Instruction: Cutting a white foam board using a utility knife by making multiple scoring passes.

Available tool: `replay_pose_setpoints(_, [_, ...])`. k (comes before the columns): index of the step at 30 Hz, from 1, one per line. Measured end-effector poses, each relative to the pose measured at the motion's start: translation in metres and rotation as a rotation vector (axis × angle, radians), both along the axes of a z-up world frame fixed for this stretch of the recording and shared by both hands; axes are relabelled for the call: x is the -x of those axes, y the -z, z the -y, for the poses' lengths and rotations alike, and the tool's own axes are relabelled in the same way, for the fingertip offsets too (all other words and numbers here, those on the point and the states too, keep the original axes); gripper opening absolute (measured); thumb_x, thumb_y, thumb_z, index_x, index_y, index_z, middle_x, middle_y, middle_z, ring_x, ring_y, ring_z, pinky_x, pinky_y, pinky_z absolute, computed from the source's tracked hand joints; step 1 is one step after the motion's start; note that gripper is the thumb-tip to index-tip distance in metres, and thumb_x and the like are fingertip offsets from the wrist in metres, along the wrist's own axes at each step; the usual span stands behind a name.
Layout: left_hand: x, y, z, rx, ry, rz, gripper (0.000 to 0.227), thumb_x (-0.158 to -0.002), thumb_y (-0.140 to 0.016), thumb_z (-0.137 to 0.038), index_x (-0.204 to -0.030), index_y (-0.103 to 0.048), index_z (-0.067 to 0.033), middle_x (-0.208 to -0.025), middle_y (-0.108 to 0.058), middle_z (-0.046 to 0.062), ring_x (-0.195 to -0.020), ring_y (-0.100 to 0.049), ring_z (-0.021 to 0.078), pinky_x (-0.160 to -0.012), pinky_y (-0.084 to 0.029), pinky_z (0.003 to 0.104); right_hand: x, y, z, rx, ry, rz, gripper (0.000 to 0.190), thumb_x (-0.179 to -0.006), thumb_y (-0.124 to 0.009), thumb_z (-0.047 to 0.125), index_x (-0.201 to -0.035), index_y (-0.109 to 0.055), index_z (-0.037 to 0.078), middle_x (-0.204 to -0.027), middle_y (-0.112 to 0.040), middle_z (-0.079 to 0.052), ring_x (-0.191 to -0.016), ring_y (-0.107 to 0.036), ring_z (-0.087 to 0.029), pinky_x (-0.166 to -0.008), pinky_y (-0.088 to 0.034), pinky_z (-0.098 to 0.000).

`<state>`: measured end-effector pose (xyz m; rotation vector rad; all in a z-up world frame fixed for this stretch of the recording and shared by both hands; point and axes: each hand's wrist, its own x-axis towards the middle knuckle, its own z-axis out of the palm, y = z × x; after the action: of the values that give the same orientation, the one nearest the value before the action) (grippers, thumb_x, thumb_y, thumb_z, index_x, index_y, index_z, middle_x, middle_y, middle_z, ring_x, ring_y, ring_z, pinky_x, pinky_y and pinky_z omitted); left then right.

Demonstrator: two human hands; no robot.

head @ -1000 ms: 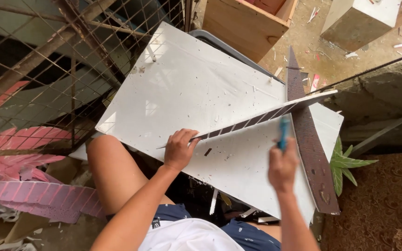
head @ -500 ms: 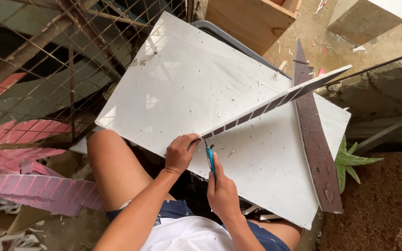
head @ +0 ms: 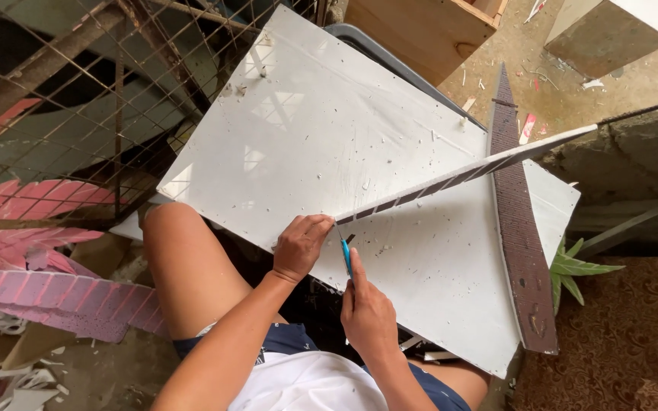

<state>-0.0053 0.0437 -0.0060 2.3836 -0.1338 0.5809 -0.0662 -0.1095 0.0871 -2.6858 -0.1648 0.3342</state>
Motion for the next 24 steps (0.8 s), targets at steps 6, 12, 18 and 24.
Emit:
replay_pose_setpoints(6, [0.002, 0.003, -0.001, -0.056, -0.018, 0.026, 0.021, -0.087, -0.074, -0.011, -0.106, -0.07, -0.0202, -0.106, -0.068, -0.01, -0.079, -0.061, 0.0107, -0.075, -0.056, 0.027, 0.004, 0.007, 0.0, 0.109, -0.049, 0.046, 0.062, -0.097, -0.054, 0.014, -0.156, -0.036, 0.013, -0.079, -0.064, -0.009, -0.05, -0.06, -0.023, -0.045, -0.048, -0.039])
replay_pose_setpoints(12, [0.003, 0.013, 0.0, -0.126, -0.029, 0.048, 0.033, -0.086, -0.071, -0.009, -0.115, -0.064, -0.0237, -0.103, -0.066, -0.007, -0.078, -0.062, 0.0125, -0.072, -0.056, 0.029, 0.004, 0.004, -0.001, 0.177, -0.031, -0.01, 0.075, -0.091, -0.056, 0.011, -0.16, -0.028, 0.025, -0.084, -0.062, -0.008, -0.044, -0.061, -0.028, -0.042, -0.048, -0.0456])
replay_pose_setpoints(18, [0.002, 0.01, 0.002, -0.21, -0.039, 0.04, 0.031, -0.085, -0.071, -0.011, -0.113, -0.062, -0.02, -0.107, -0.063, -0.007, -0.084, -0.062, 0.0138, -0.077, -0.053, 0.031, 0.013, 0.03, 0.0, 0.266, 0.07, -0.045, 0.086, -0.085, -0.059, 0.009, -0.153, -0.033, 0.054, -0.081, -0.052, -0.001, -0.039, -0.053, -0.027, -0.043, -0.045, -0.0462])
replay_pose_setpoints(24, [-0.004, 0.019, 0.001, -0.252, -0.041, 0.051, 0.036, -0.088, -0.069, -0.009, -0.119, -0.057, -0.0222, -0.111, -0.062, -0.007, -0.083, -0.059, 0.014, -0.074, -0.052, 0.03, 0.005, 0.01, -0.008, 0.199, 0.01, -0.09, 0.08, -0.09, -0.057, 0.006, -0.158, -0.03, 0.038, -0.085, -0.053, -0.003, -0.036, -0.051, -0.02, -0.036, -0.045, -0.0403])
